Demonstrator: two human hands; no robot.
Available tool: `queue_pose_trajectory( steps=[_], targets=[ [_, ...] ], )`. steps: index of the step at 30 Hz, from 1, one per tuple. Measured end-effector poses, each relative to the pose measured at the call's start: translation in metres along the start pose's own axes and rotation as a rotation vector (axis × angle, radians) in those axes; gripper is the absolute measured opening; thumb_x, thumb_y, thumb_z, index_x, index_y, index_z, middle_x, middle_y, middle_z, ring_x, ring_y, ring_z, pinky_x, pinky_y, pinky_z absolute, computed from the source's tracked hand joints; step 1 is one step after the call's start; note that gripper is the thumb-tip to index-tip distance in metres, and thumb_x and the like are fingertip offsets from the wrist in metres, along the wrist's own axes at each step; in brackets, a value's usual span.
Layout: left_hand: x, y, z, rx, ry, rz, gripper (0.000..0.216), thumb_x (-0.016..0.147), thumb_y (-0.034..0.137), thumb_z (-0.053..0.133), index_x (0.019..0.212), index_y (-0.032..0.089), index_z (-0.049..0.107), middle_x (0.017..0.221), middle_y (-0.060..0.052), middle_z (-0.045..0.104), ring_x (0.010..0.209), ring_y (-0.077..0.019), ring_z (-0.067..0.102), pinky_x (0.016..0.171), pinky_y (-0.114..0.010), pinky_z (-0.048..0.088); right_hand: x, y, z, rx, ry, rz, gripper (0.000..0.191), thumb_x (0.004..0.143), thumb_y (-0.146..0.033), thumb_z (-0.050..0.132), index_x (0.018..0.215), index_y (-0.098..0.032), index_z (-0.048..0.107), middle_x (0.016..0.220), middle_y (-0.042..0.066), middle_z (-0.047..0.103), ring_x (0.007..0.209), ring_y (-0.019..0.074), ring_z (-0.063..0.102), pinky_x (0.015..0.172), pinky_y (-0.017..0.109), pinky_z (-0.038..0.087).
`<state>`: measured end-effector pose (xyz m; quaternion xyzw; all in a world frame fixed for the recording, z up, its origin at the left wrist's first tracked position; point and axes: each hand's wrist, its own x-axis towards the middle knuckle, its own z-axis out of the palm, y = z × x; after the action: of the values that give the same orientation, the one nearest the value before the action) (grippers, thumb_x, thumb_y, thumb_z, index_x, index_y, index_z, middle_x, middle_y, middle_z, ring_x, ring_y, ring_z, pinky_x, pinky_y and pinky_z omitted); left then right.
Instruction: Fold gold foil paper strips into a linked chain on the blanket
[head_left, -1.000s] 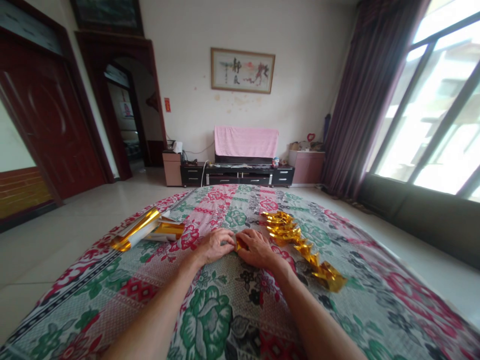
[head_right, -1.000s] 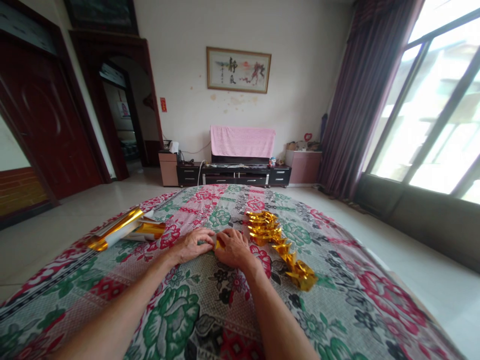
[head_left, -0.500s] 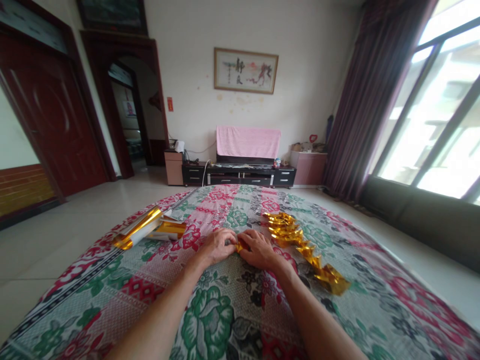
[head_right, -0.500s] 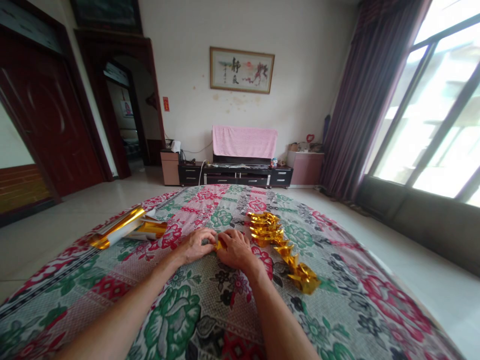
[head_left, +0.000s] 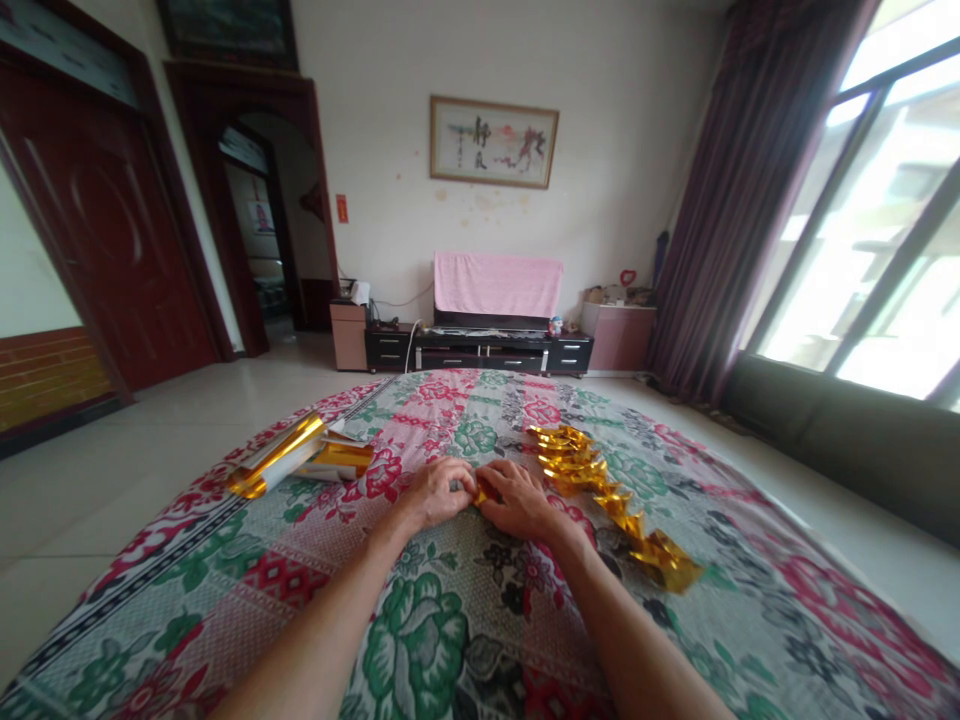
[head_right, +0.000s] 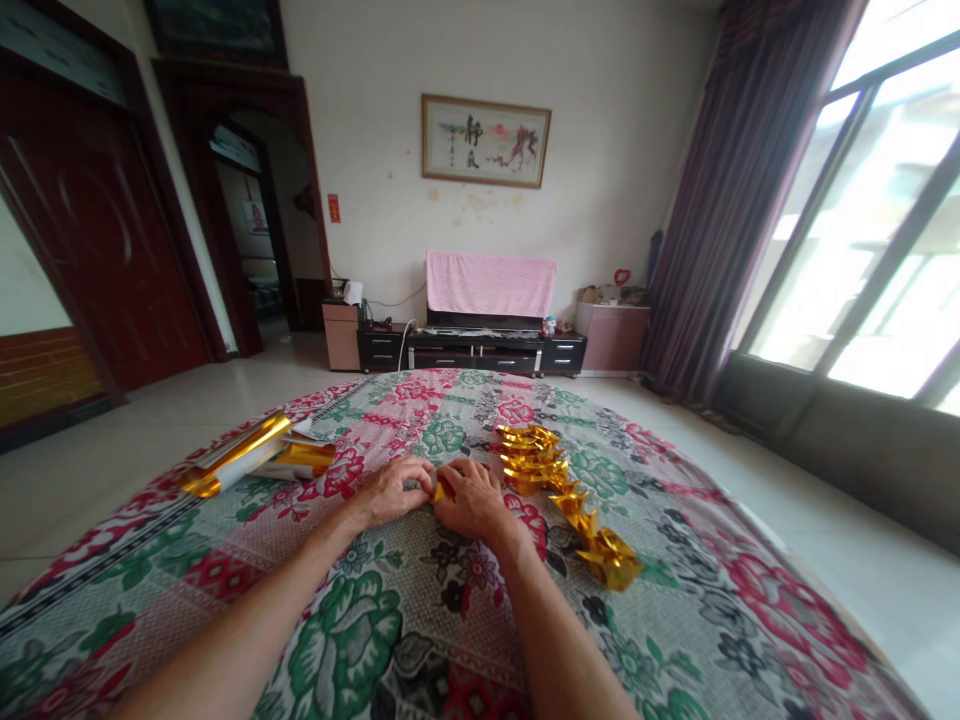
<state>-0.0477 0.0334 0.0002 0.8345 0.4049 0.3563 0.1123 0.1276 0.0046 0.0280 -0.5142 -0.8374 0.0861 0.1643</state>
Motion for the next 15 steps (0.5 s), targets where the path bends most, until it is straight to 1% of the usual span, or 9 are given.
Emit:
queue_pose_trajectory(
  steps=[10,15],
  targets=[
    [0.000,0.011,-0.003,0.066,-0.007,-0.041,0.008,0.067,0.016,0.060,0.066,0.019,0.068,0.098,-0.006,0.065,0.094,-0.0177,0.059,0.088,-0.029,0.044,0.004,0.009,0.006,0.010,-0.006,-0.022,0.036,0.077,-0.033,0.046,0.113,-0.032,0.052,0.120,0.002,0.047,0.113,0.0226,0.039,0.095,0.038,0.028],
    [0.000,0.011,-0.002,0.074,0.001,-0.032,0.008,0.067,0.017,0.060,0.065,0.019,0.068,0.096,-0.005,0.066,0.093,-0.0174,0.059,0.086,-0.029,0.044,0.004,0.008,0.004,0.009,-0.012,-0.036,0.037,0.076,-0.032,0.047,0.113,-0.031,0.052,0.119,0.002,0.047,0.112,0.0226,0.040,0.094,0.038,0.029]
  ],
)
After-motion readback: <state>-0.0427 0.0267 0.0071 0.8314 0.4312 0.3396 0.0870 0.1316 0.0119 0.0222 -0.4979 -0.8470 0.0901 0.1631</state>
